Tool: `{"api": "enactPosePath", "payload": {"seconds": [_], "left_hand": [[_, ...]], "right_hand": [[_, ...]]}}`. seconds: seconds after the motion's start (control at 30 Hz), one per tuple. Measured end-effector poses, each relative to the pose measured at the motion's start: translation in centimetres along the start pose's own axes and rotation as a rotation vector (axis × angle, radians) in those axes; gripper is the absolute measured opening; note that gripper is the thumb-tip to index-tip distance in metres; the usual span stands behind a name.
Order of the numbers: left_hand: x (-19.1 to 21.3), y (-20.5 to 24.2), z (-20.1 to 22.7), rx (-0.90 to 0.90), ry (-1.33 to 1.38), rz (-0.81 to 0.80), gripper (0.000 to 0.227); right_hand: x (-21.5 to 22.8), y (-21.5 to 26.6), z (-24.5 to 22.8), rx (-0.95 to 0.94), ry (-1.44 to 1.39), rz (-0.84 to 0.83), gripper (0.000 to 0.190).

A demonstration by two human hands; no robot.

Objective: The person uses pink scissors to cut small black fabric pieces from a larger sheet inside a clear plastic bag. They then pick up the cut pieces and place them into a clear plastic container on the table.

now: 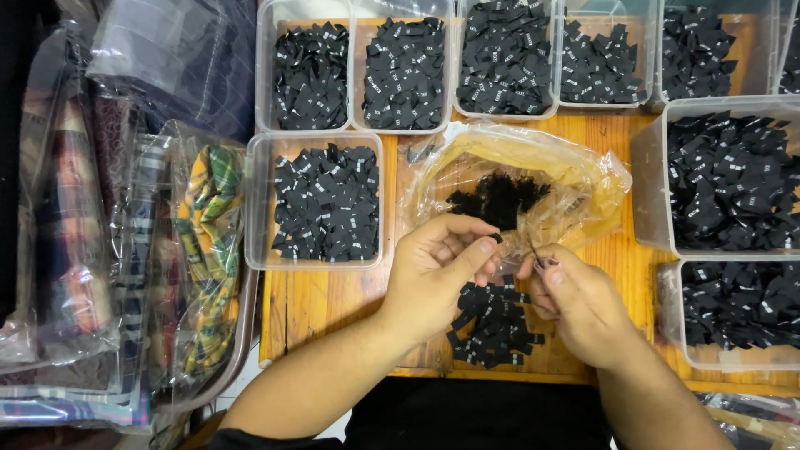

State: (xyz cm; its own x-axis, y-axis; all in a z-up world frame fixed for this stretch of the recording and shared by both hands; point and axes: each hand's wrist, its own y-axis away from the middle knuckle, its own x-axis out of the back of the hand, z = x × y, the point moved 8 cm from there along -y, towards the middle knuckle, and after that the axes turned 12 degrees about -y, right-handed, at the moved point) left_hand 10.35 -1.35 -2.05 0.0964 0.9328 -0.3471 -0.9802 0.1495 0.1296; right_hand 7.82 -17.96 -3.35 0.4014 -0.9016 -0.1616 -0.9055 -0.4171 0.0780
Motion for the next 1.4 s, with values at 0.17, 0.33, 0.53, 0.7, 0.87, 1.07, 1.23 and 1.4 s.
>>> {"api": "enactPosePath", "payload": {"seconds": [0.17,0.33,0.53,0.7,0.87,1.07,1.23,1.4], "left_hand": [[-0.1,-0.2,-0.1,-0.043,0.053,0.018,0.021],[0.3,-0.2,-0.9,-0.063,0.141,0.076,0.021],[0.0,-0.2,-1.1,0.004,0.324,0.054,0.029],[-0.1,-0.2,-0.9,-0.008,0.338,0.026,0.029],[-0.1,-0.1,-0.2,-0.019,0.316,0.052,0.025],[0.0,0.2,0.5,-0.078,0.189,0.087,0.016],[0.2,0.2,0.7,-0.115,0.058,0.097,0.018],[0.8,-0.2,1.3,-0.178,-0.123,0.091,0.023]], "right_hand": [[0.0,-0.4,0.3,0.049,-0.034,0.057,0.039],[0.7,-0.4,0.8,0.094,-0.048,0.098,0.043],[0.9,-0.4,0.7,0.068,-0.012,0.109,0.044],[1.2,-0.2,0.8,0.061,-0.005,0.123,0.047],[1.1,-0.4,0.4,0.088,-0.009,0.125,0.047],[1.0,-0.4,0.5,0.112,-0.026,0.133,0.047],[0.8,-0.2,0.5,0.115,-0.050,0.143,0.050],[0.7,-0.3,0.6,0.091,-0.049,0.145,0.051]]}}
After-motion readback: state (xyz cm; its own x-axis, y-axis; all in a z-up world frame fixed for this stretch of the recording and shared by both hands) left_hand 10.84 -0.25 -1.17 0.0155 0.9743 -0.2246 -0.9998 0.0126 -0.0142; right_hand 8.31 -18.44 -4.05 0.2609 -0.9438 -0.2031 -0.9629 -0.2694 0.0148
